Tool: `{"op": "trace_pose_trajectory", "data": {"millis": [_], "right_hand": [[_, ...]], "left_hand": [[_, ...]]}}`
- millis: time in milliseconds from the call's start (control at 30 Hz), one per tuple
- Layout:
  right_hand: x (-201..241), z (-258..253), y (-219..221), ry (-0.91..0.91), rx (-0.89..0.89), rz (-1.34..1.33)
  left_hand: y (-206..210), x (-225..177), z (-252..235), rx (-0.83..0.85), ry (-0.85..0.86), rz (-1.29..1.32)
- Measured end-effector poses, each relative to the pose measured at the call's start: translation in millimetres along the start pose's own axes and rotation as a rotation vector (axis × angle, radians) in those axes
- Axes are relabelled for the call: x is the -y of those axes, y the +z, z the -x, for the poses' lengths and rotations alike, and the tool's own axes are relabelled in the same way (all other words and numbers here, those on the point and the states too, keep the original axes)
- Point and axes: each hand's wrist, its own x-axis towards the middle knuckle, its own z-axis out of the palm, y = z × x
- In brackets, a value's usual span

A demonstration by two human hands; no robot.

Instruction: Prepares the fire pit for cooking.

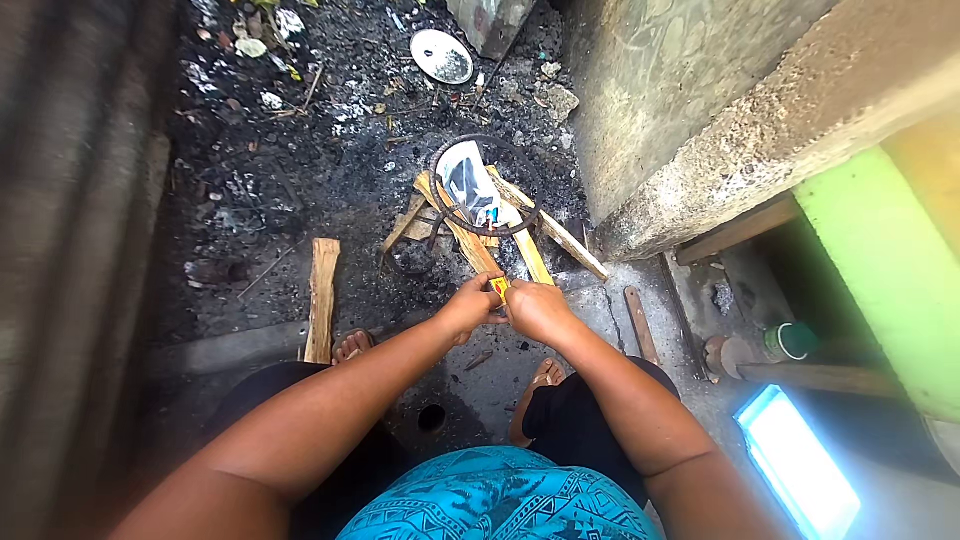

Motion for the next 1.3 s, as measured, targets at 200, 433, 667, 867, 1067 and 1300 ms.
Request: {"op": "trace_pose_trajectory", "data": {"millis": [200, 433, 667, 867, 1067, 1300], "right_hand": [[-0.3, 0.6, -0.5, -0.003, 0.002, -0.001], [-1.0, 0.1, 0.1, -0.002, 0.004, 0.002], [-0.8, 0.4, 0.6, -0.004, -0.005, 0.001], [-1.2, 0.3, 1.1, -0.008, 0.001, 0.004], [-0.9, 0.4, 1.1, -0.012, -0.006, 0.005], [-0.6, 0.0, 0.7, -0.011, 0.001, 0.013]], "left_hand": [[-0.2, 0.6, -1.1, 0.006, 0.001, 0.000], [0.0, 0.1, -0.6, 0.010, -0.001, 0.006], [0.5, 0.1, -0.2, 0.006, -0.001, 0.001], [-0.1, 0.8, -0.8, 0.011, 0.002, -0.009], [0.2, 0.2, 0.2, 0.008, -0.003, -0.001], [-0.1, 1.0, -0.4, 0.016, 0.003, -0.004]]}}
